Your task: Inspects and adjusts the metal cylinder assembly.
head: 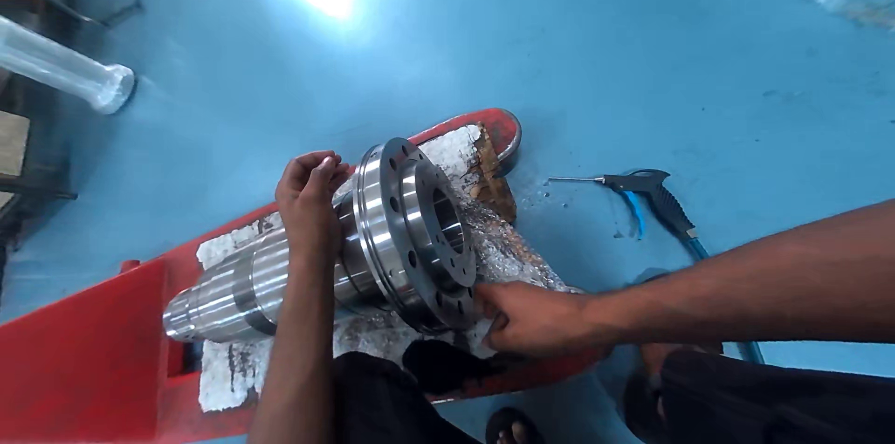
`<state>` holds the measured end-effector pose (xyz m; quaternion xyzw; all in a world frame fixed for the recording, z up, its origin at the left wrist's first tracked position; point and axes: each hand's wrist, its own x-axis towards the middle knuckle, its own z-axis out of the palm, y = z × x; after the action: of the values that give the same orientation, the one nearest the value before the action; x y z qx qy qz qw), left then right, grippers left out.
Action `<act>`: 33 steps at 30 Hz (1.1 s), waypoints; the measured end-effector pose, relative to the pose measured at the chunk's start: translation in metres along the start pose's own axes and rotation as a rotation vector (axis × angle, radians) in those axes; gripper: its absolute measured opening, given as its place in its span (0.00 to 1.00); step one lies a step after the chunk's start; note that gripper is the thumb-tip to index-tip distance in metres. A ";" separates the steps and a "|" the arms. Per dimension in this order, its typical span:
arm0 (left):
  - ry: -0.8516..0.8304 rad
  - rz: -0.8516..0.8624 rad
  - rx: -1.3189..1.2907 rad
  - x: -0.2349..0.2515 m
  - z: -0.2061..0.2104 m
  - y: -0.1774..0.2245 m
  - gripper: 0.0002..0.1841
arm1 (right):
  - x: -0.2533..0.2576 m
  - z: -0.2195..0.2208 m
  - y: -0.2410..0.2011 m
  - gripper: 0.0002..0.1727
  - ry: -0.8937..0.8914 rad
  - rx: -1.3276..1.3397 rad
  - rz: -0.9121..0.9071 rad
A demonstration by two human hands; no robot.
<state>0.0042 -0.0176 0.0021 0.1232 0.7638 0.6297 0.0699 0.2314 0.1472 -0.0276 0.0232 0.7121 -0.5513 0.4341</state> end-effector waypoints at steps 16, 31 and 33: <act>-0.022 0.003 -0.002 0.000 -0.003 -0.005 0.07 | -0.068 -0.174 0.090 0.11 0.417 -0.776 0.090; -0.111 0.183 0.321 -0.009 0.005 0.003 0.08 | -0.030 -0.130 0.305 0.43 1.020 0.011 0.504; -0.103 0.185 0.373 -0.011 0.004 0.005 0.08 | -0.029 -0.139 0.308 0.36 0.979 0.082 0.479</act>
<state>0.0166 -0.0165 0.0056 0.2354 0.8480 0.4741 0.0267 0.3245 0.3924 -0.2421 0.4555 0.7838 -0.3890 0.1637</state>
